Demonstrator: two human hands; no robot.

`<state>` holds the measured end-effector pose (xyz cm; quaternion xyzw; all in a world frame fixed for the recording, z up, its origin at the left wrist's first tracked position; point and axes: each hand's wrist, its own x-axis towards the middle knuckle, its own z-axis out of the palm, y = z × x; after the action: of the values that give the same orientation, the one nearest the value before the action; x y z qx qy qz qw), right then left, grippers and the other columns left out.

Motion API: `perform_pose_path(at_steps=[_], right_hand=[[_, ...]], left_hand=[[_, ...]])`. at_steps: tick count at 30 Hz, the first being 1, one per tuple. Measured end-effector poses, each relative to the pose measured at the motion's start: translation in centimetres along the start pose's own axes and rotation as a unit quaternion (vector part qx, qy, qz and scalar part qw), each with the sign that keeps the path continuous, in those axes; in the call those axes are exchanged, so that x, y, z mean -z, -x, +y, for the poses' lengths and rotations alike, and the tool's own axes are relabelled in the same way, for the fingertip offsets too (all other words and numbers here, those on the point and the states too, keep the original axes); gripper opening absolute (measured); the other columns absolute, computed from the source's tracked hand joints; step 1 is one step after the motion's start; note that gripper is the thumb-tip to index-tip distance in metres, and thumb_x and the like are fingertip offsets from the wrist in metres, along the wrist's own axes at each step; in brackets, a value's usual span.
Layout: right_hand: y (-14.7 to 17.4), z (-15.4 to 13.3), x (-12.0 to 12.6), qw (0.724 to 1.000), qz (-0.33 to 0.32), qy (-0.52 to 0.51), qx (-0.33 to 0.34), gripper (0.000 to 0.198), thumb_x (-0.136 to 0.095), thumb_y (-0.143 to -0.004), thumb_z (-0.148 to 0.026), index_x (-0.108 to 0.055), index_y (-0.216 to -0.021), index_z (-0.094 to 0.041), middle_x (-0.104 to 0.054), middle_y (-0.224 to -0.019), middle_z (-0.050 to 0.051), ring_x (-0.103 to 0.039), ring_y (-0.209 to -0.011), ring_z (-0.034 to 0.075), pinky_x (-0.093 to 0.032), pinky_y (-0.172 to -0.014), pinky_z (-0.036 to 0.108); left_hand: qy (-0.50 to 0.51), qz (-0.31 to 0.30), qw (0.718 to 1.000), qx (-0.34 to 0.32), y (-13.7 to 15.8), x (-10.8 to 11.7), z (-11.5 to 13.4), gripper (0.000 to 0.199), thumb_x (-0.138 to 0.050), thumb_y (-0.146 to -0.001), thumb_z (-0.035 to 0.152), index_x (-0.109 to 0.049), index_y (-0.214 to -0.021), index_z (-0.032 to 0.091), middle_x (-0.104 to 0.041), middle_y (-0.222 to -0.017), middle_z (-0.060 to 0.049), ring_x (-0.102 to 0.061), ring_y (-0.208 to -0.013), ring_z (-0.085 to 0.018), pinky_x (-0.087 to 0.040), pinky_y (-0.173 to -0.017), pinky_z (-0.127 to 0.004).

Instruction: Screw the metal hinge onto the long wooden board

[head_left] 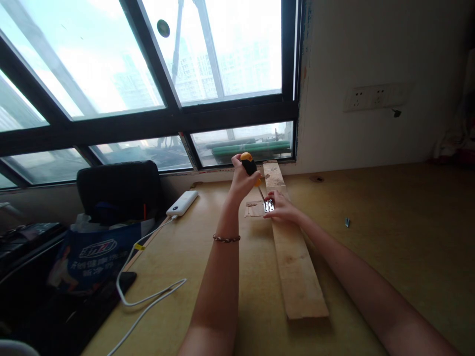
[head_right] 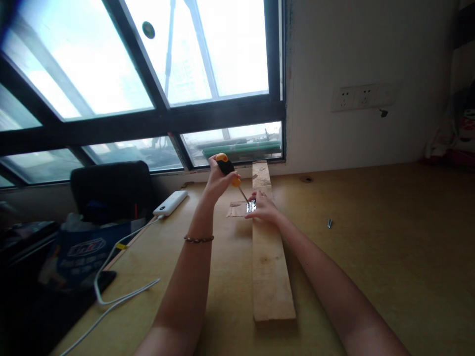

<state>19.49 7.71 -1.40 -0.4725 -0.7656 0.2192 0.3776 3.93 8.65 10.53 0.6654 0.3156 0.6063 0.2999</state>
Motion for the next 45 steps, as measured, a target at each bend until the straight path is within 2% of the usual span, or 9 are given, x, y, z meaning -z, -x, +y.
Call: perform_pose_path(at_steps=[4, 11, 17, 23, 29, 34, 38, 41, 45], right_hand=[[0.0, -0.1, 0.0, 1.0, 0.0, 0.002, -0.006, 0.068, -0.081, -0.046, -0.039, -0.049, -0.101, -0.018, -0.052, -0.107, 0.008, -0.049, -0.104, 0.024, -0.039, -0.091, 0.038], [0.0, -0.1, 0.0, 1.0, -0.001, 0.002, -0.008, 0.069, -0.081, -0.045, -0.038, -0.049, -0.102, -0.018, -0.052, -0.106, 0.007, -0.049, -0.103, 0.023, -0.039, -0.091, 0.038], [0.0, -0.1, 0.0, 1.0, 0.004, 0.016, -0.005, 0.069, -0.081, -0.045, -0.039, -0.048, -0.101, -0.018, -0.052, -0.104, 0.007, -0.049, -0.102, 0.023, -0.04, -0.09, 0.037], [0.0, 0.1, -0.2, 1.0, 0.01, 0.008, -0.01, 0.066, -0.08, -0.045, -0.041, -0.049, -0.099, -0.018, -0.05, -0.106, 0.007, -0.05, -0.102, 0.023, -0.039, -0.091, 0.037], [0.0, 0.3, -0.3, 1.0, 0.013, -0.017, -0.009, 0.071, -0.08, -0.047, -0.04, -0.039, -0.1, -0.019, -0.055, -0.103, 0.007, -0.052, -0.101, 0.022, -0.04, -0.089, 0.038], [0.0, 0.3, -0.3, 1.0, 0.016, -0.014, -0.006, 0.072, -0.081, -0.046, -0.041, -0.036, -0.098, -0.019, -0.055, -0.105, 0.008, -0.053, -0.102, 0.023, -0.04, -0.088, 0.038], [0.1, 0.0, -0.1, 1.0, 0.011, -0.016, -0.007, 0.071, -0.08, -0.047, -0.041, -0.036, -0.098, -0.02, -0.056, -0.105, 0.007, -0.052, -0.102, 0.023, -0.04, -0.088, 0.038], [0.2, -0.2, 0.0, 1.0, 0.01, -0.016, -0.006, 0.07, -0.08, -0.048, -0.041, -0.036, -0.099, -0.02, -0.057, -0.102, 0.007, -0.052, -0.102, 0.023, -0.04, -0.087, 0.038], [0.2, -0.1, -0.1, 1.0, 0.015, -0.013, -0.006, 0.071, -0.08, -0.046, -0.04, -0.036, -0.098, -0.02, -0.057, -0.103, 0.008, -0.052, -0.101, 0.024, -0.04, -0.087, 0.038]], left_hand=[[-0.019, 0.055, 0.998, 0.029, -0.2, -0.6, -0.5, 0.074, -0.078, -0.051, 0.027, -0.031, -0.107, 0.021, -0.05, -0.086, 0.0, -0.06, -0.069, -0.016, -0.052, -0.06, -0.031], [-0.026, 0.066, 0.996, 0.047, -0.2, -0.4, -0.7, 0.071, -0.081, -0.045, 0.032, -0.037, -0.097, 0.018, -0.06, -0.073, 0.0, -0.062, -0.071, -0.019, -0.05, -0.066, -0.033], [0.082, -0.026, 0.995, 0.053, 0.0, -0.3, -0.1, 0.044, -0.075, -0.056, 0.03, -0.046, -0.085, 0.015, -0.065, -0.081, -0.007, -0.063, -0.077, -0.018, -0.051, -0.071, -0.033], [0.02, -0.057, 0.998, 0.036, -0.2, 0.4, 0.1, 0.031, -0.072, -0.059, 0.027, -0.058, -0.083, 0.014, -0.062, -0.078, -0.003, -0.059, -0.073, -0.014, -0.049, -0.068, -0.028], [0.058, -0.091, 0.993, 0.045, -0.3, -0.1, -0.1, 0.039, -0.06, -0.072, 0.023, -0.045, -0.107, 0.017, -0.06, -0.086, -0.005, -0.059, -0.079, -0.014, -0.049, -0.072, -0.029], [0.076, -0.086, 0.992, 0.048, 0.2, -0.9, 0.0, 0.029, -0.055, -0.078, 0.028, -0.042, -0.101, 0.019, -0.055, -0.08, -0.002, -0.057, -0.074, -0.012, -0.047, -0.069, -0.026], [0.061, -0.084, 0.993, 0.061, 0.5, -1.4, 0.1, 0.045, -0.068, -0.066, 0.035, -0.038, -0.095, 0.018, -0.05, -0.07, 0.002, -0.055, -0.063, -0.012, -0.046, -0.063, -0.028], [0.053, -0.064, 0.994, 0.067, 0.5, -1.7, -0.1, 0.062, -0.078, -0.054, 0.031, -0.034, -0.096, 0.018, -0.048, -0.069, 0.003, -0.056, -0.063, -0.014, -0.046, -0.061, -0.03], [-0.002, -0.019, 0.997, 0.072, 0.2, -1.5, -0.9, 0.065, -0.078, -0.053, 0.031, -0.031, -0.096, 0.019, -0.048, -0.079, 0.001, -0.057, -0.07, -0.017, -0.047, -0.064, -0.032]])
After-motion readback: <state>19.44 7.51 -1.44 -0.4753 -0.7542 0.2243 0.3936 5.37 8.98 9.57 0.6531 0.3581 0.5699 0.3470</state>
